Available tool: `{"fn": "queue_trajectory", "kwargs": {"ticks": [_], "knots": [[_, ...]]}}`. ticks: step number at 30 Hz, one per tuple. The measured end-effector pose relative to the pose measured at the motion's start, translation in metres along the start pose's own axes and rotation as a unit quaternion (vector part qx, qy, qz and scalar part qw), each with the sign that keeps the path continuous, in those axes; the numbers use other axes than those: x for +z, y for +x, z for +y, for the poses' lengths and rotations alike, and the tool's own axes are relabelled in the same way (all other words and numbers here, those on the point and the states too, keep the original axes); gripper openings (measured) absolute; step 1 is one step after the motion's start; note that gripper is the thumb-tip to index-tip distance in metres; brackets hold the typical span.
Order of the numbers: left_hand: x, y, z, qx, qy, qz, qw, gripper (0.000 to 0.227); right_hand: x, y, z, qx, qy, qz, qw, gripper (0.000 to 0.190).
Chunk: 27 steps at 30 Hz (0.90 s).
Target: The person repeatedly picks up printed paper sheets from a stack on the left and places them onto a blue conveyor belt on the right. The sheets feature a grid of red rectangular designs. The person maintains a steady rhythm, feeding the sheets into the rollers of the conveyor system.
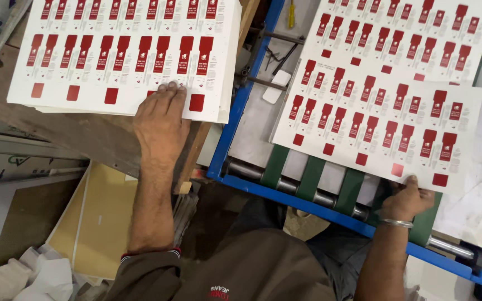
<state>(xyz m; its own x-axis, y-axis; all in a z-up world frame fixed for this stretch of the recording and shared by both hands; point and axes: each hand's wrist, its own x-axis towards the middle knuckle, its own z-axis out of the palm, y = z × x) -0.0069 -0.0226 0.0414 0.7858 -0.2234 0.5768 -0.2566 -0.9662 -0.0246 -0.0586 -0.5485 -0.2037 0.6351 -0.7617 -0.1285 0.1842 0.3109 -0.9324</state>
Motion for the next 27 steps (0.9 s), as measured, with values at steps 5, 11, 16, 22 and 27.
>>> {"fn": "queue_trajectory", "kwargs": {"ticks": [5,11,16,22,27], "knots": [[-0.001,-0.001,0.002,0.000,0.006,0.009,1.000,0.033,0.012,-0.003,-0.001,0.008,0.000,-0.012,1.000,0.028],[-0.002,0.004,0.001,0.001,0.001,0.013,1.000,0.031,0.015,0.022,0.014,0.052,0.080,-0.054,0.994,0.032],[-0.021,0.011,-0.002,0.009,-0.030,-0.061,0.998,0.043,-0.013,0.046,0.026,0.145,0.028,-0.080,0.986,0.039],[-0.042,0.022,-0.031,0.061,-0.076,-0.152,0.984,0.053,-0.040,0.025,0.035,0.131,0.002,-0.107,0.986,0.036],[-0.046,0.026,-0.052,-0.052,-0.199,-0.086,0.975,0.039,0.004,-0.038,-0.001,0.169,0.000,-0.142,0.975,0.038]]}}
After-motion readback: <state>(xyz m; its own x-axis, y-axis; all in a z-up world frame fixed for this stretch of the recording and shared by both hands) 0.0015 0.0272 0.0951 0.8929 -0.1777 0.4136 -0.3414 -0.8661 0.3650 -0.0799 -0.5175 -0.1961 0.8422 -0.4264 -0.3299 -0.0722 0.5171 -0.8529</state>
